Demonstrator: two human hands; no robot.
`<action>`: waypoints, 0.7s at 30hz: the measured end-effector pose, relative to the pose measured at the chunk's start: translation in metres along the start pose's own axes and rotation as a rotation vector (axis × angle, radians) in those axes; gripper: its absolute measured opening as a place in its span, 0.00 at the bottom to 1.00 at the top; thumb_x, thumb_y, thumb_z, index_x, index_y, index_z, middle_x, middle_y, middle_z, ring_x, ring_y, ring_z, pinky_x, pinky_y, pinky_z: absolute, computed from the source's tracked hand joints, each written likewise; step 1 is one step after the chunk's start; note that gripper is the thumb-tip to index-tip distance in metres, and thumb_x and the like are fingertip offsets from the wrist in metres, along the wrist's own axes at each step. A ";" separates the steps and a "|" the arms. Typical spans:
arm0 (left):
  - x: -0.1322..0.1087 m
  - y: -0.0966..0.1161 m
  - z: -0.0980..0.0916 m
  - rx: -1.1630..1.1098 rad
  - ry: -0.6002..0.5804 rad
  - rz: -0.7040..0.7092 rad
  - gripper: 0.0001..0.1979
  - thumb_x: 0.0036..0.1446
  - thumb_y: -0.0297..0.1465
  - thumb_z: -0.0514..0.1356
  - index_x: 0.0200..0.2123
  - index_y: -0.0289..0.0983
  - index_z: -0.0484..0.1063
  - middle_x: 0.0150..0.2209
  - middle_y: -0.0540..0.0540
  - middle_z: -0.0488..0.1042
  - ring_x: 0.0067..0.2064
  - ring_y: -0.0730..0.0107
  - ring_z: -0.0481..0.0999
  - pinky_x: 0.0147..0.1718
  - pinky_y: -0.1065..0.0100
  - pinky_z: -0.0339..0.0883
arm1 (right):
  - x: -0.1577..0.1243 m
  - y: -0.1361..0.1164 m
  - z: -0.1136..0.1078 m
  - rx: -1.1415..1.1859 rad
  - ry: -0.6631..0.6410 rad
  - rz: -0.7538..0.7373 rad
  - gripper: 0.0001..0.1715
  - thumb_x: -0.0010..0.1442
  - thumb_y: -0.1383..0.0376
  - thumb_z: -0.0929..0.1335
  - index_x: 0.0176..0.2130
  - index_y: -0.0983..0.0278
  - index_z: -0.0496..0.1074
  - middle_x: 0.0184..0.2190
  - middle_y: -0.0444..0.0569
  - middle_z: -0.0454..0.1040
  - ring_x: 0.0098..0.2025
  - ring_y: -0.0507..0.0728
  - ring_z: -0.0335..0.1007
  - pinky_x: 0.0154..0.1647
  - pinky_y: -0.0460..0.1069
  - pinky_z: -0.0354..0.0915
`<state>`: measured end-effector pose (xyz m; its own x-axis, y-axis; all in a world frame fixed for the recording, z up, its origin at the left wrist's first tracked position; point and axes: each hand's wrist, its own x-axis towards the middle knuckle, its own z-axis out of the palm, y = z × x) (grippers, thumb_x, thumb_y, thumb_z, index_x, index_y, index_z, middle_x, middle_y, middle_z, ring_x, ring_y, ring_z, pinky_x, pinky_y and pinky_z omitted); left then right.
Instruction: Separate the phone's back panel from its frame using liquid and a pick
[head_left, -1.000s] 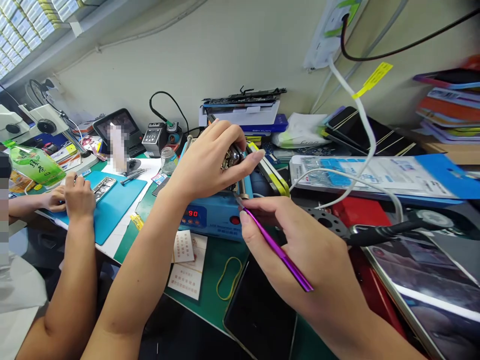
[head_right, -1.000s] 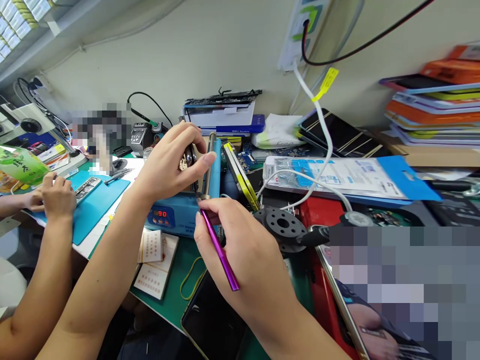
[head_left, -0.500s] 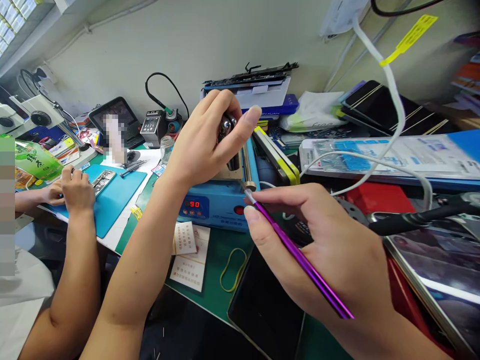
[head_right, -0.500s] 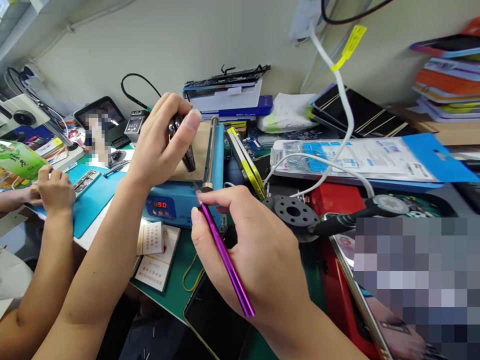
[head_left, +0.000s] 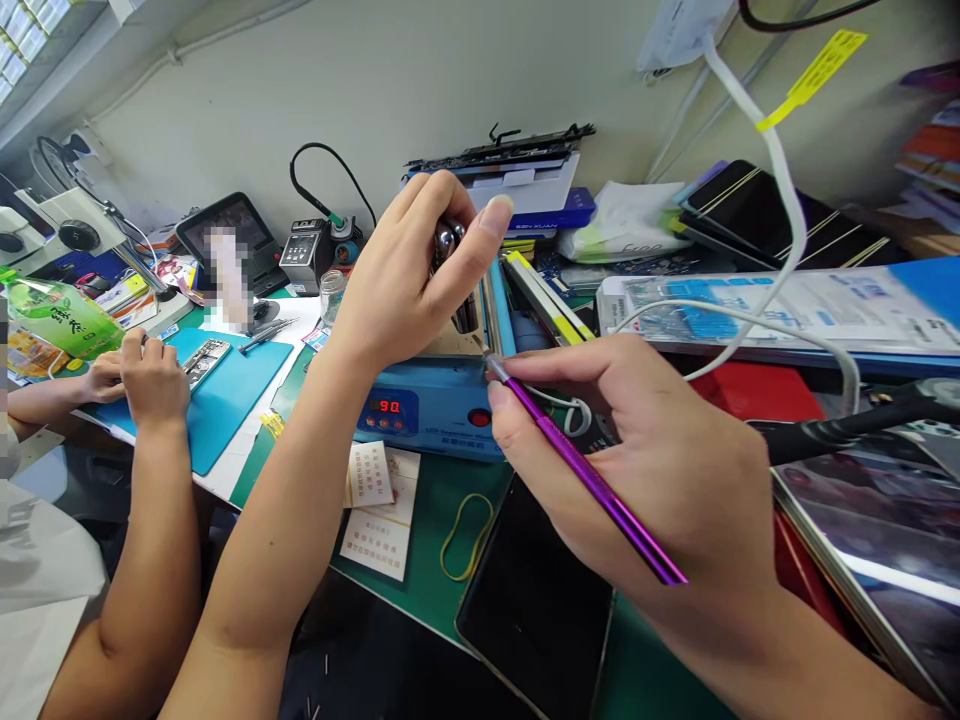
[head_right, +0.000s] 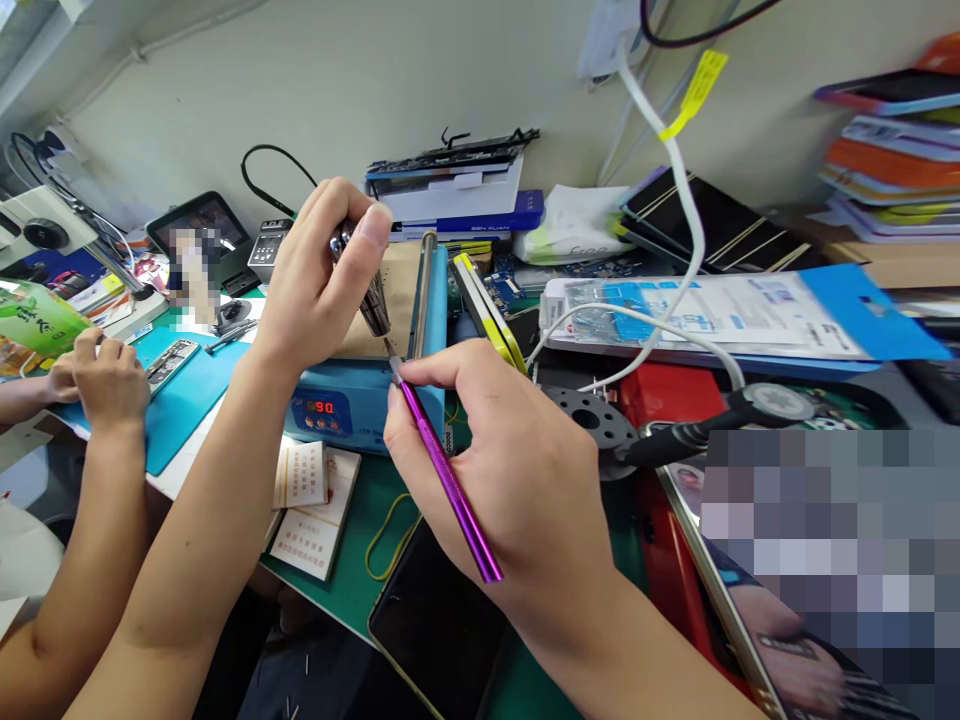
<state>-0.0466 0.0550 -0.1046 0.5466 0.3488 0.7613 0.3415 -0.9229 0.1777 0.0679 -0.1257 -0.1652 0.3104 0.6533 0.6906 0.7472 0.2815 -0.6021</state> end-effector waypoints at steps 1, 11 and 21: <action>0.000 0.000 0.000 0.004 -0.007 -0.001 0.36 0.80 0.62 0.35 0.42 0.44 0.69 0.43 0.43 0.74 0.48 0.59 0.82 0.54 0.50 0.78 | 0.001 0.000 0.000 0.002 0.002 -0.006 0.03 0.74 0.61 0.74 0.48 0.55 0.79 0.44 0.45 0.88 0.42 0.60 0.88 0.46 0.55 0.82; 0.000 -0.003 0.004 0.014 -0.005 0.039 0.35 0.79 0.63 0.34 0.42 0.45 0.66 0.42 0.43 0.71 0.48 0.59 0.81 0.53 0.51 0.78 | 0.003 0.000 -0.002 0.020 -0.007 -0.044 0.02 0.74 0.64 0.73 0.47 0.56 0.77 0.42 0.45 0.87 0.40 0.59 0.86 0.45 0.53 0.81; 0.000 -0.001 0.004 -0.011 0.000 0.014 0.35 0.79 0.63 0.36 0.41 0.44 0.68 0.43 0.43 0.73 0.48 0.58 0.81 0.54 0.50 0.78 | 0.002 -0.001 -0.002 0.017 -0.010 -0.060 0.03 0.74 0.66 0.73 0.46 0.57 0.76 0.42 0.45 0.87 0.39 0.59 0.87 0.45 0.53 0.82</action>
<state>-0.0442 0.0562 -0.1073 0.5510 0.3357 0.7640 0.3252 -0.9295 0.1738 0.0693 -0.1257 -0.1625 0.2594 0.6414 0.7221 0.7540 0.3327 -0.5664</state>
